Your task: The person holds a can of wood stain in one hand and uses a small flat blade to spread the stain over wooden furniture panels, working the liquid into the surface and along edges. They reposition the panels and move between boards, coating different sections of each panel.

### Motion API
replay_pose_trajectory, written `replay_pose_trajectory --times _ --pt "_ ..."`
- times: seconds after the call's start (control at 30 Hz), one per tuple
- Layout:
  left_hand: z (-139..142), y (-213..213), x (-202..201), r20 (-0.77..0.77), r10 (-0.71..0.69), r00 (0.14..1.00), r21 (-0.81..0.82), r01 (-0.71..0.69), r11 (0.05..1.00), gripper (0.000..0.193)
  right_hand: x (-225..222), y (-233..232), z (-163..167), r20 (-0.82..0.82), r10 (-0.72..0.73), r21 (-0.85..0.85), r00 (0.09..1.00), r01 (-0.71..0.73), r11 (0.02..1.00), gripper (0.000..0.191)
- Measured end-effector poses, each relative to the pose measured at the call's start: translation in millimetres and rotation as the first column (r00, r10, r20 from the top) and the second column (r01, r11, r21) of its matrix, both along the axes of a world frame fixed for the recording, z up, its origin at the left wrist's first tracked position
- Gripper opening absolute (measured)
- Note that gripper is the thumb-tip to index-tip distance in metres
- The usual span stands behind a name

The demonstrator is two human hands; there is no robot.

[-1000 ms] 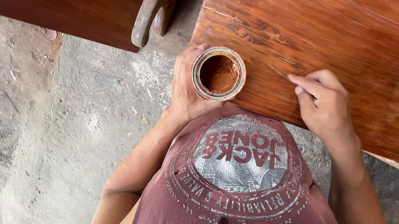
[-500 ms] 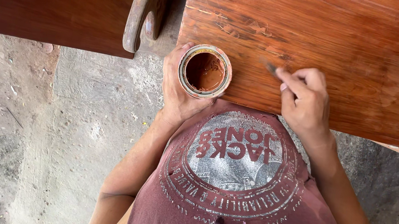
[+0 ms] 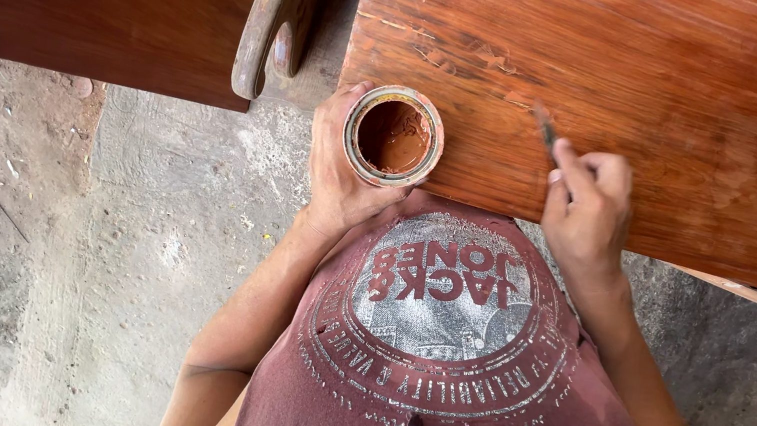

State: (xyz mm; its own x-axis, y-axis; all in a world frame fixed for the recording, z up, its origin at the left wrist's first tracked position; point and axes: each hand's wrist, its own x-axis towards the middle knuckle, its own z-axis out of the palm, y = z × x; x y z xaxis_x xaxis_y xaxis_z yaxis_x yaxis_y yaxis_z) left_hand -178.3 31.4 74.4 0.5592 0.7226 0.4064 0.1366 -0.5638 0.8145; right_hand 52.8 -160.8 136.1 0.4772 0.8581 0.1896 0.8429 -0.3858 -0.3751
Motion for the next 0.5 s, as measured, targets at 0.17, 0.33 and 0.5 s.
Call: replay_pose_trajectory --times 0.17,0.33,0.5 --pt "-2 -1 -1 0.002 -0.001 1.000 0.006 0.001 1.000 0.105 -2 0 -3 -0.069 -0.056 0.026 0.996 0.058 0.998 0.026" --pt "0 -1 1 0.021 0.003 1.000 -0.012 -0.002 1.000 0.103 -5 -4 -1 -0.215 0.022 0.045 0.976 -0.013 0.999 0.027" --pt "6 4 -11 0.017 -0.022 1.000 -0.005 0.022 1.000 0.097 -6 -21 4 -0.052 -0.036 0.003 0.998 0.036 0.999 0.030"
